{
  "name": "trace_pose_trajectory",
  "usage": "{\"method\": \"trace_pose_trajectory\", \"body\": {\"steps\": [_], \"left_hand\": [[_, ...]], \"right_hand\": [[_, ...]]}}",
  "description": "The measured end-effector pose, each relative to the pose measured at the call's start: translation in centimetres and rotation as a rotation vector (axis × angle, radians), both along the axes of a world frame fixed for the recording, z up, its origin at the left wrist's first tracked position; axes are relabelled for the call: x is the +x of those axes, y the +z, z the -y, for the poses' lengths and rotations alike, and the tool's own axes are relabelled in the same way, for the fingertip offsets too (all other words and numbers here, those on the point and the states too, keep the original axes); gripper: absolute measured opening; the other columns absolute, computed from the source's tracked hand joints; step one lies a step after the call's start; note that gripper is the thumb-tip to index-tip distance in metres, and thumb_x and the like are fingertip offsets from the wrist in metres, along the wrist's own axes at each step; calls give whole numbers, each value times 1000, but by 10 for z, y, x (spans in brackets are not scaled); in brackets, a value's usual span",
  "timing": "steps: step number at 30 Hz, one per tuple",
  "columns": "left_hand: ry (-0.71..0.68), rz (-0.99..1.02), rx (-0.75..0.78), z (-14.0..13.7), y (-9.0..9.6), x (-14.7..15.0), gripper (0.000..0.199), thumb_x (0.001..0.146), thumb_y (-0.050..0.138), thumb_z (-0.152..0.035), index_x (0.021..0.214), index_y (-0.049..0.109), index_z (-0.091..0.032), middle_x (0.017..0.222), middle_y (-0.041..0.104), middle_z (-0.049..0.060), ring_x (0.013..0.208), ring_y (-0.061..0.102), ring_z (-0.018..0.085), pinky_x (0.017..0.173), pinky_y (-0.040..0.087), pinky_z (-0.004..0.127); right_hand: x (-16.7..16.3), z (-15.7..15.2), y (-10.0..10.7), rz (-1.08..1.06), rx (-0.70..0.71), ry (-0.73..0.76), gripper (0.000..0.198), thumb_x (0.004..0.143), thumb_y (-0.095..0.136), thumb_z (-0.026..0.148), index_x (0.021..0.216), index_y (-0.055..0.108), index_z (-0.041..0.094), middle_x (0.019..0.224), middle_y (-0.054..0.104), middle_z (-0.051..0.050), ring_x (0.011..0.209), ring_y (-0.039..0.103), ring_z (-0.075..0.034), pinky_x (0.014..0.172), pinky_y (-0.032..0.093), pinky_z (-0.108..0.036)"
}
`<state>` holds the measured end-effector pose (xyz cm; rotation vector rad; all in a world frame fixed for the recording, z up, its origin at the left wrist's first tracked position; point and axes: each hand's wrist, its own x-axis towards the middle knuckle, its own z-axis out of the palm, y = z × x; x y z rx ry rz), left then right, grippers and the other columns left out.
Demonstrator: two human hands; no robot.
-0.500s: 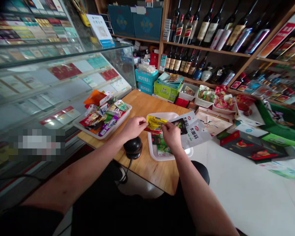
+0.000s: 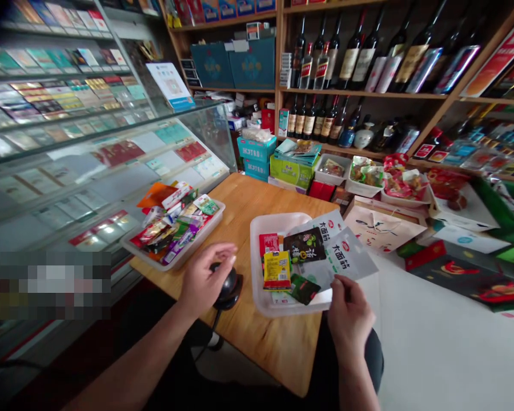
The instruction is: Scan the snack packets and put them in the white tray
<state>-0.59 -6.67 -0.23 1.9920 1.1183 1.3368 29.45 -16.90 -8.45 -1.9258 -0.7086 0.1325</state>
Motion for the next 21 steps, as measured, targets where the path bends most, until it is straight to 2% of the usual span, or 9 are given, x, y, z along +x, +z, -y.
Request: {"method": "trace_pose_trajectory", "body": {"steps": [2, 4, 7, 10, 14, 18, 21], "left_hand": [[153, 21, 58, 13, -12, -23, 18, 96, 61, -29, 112, 68, -23, 109, 71, 6, 99, 69, 21, 91, 58, 36], [330, 4, 117, 19, -30, -48, 19, 95, 62, -32, 110, 68, -22, 105, 72, 6, 98, 69, 22, 91, 57, 38], [489, -32, 54, 21, -61, -89, 23, 95, 61, -38, 109, 67, -20, 107, 71, 6, 97, 68, 23, 92, 56, 38], [555, -127, -65, 23, -90, -127, 26, 96, 59, -42, 110, 67, -22, 108, 71, 5, 97, 68, 23, 93, 54, 38], [614, -393, -68, 28, -128, -169, 31, 96, 53, -47, 112, 64, -22, 115, 67, 8, 107, 64, 27, 100, 51, 42], [606, -718, -36, 30, -159, -193, 46, 93, 48, -51, 121, 59, -16, 128, 61, 18, 124, 56, 34, 112, 42, 50], [627, -851, -35, 29, -171, -201, 55, 93, 46, -51, 130, 56, -11, 139, 55, 21, 133, 49, 36, 118, 36, 50]], "right_hand": [[12, 18, -15, -27, -37, -110, 39, 83, 63, 49, 107, 77, 22, 94, 76, -7, 95, 70, -27, 87, 49, -36], [21, 31, -29, -93, -105, -123, 40, 84, 61, 50, 110, 76, 23, 94, 76, -6, 98, 70, -29, 89, 49, -38], [27, 37, -42, -128, -178, -129, 40, 84, 60, 51, 109, 75, 25, 95, 76, -4, 98, 70, -30, 89, 49, -40], [27, 31, -45, -85, -240, -97, 39, 82, 60, 52, 107, 76, 27, 100, 76, -4, 101, 69, -31, 86, 48, -40], [25, 24, -43, -90, -250, -82, 37, 83, 59, 53, 106, 76, 29, 101, 76, -2, 104, 69, -31, 85, 48, -38], [25, 25, -42, -88, -254, -80, 36, 85, 59, 51, 107, 76, 29, 100, 75, -1, 101, 69, -29, 84, 47, -37], [24, 26, -43, -80, -237, -69, 36, 85, 59, 51, 107, 76, 29, 97, 75, -1, 99, 69, -29, 83, 47, -37]]}}
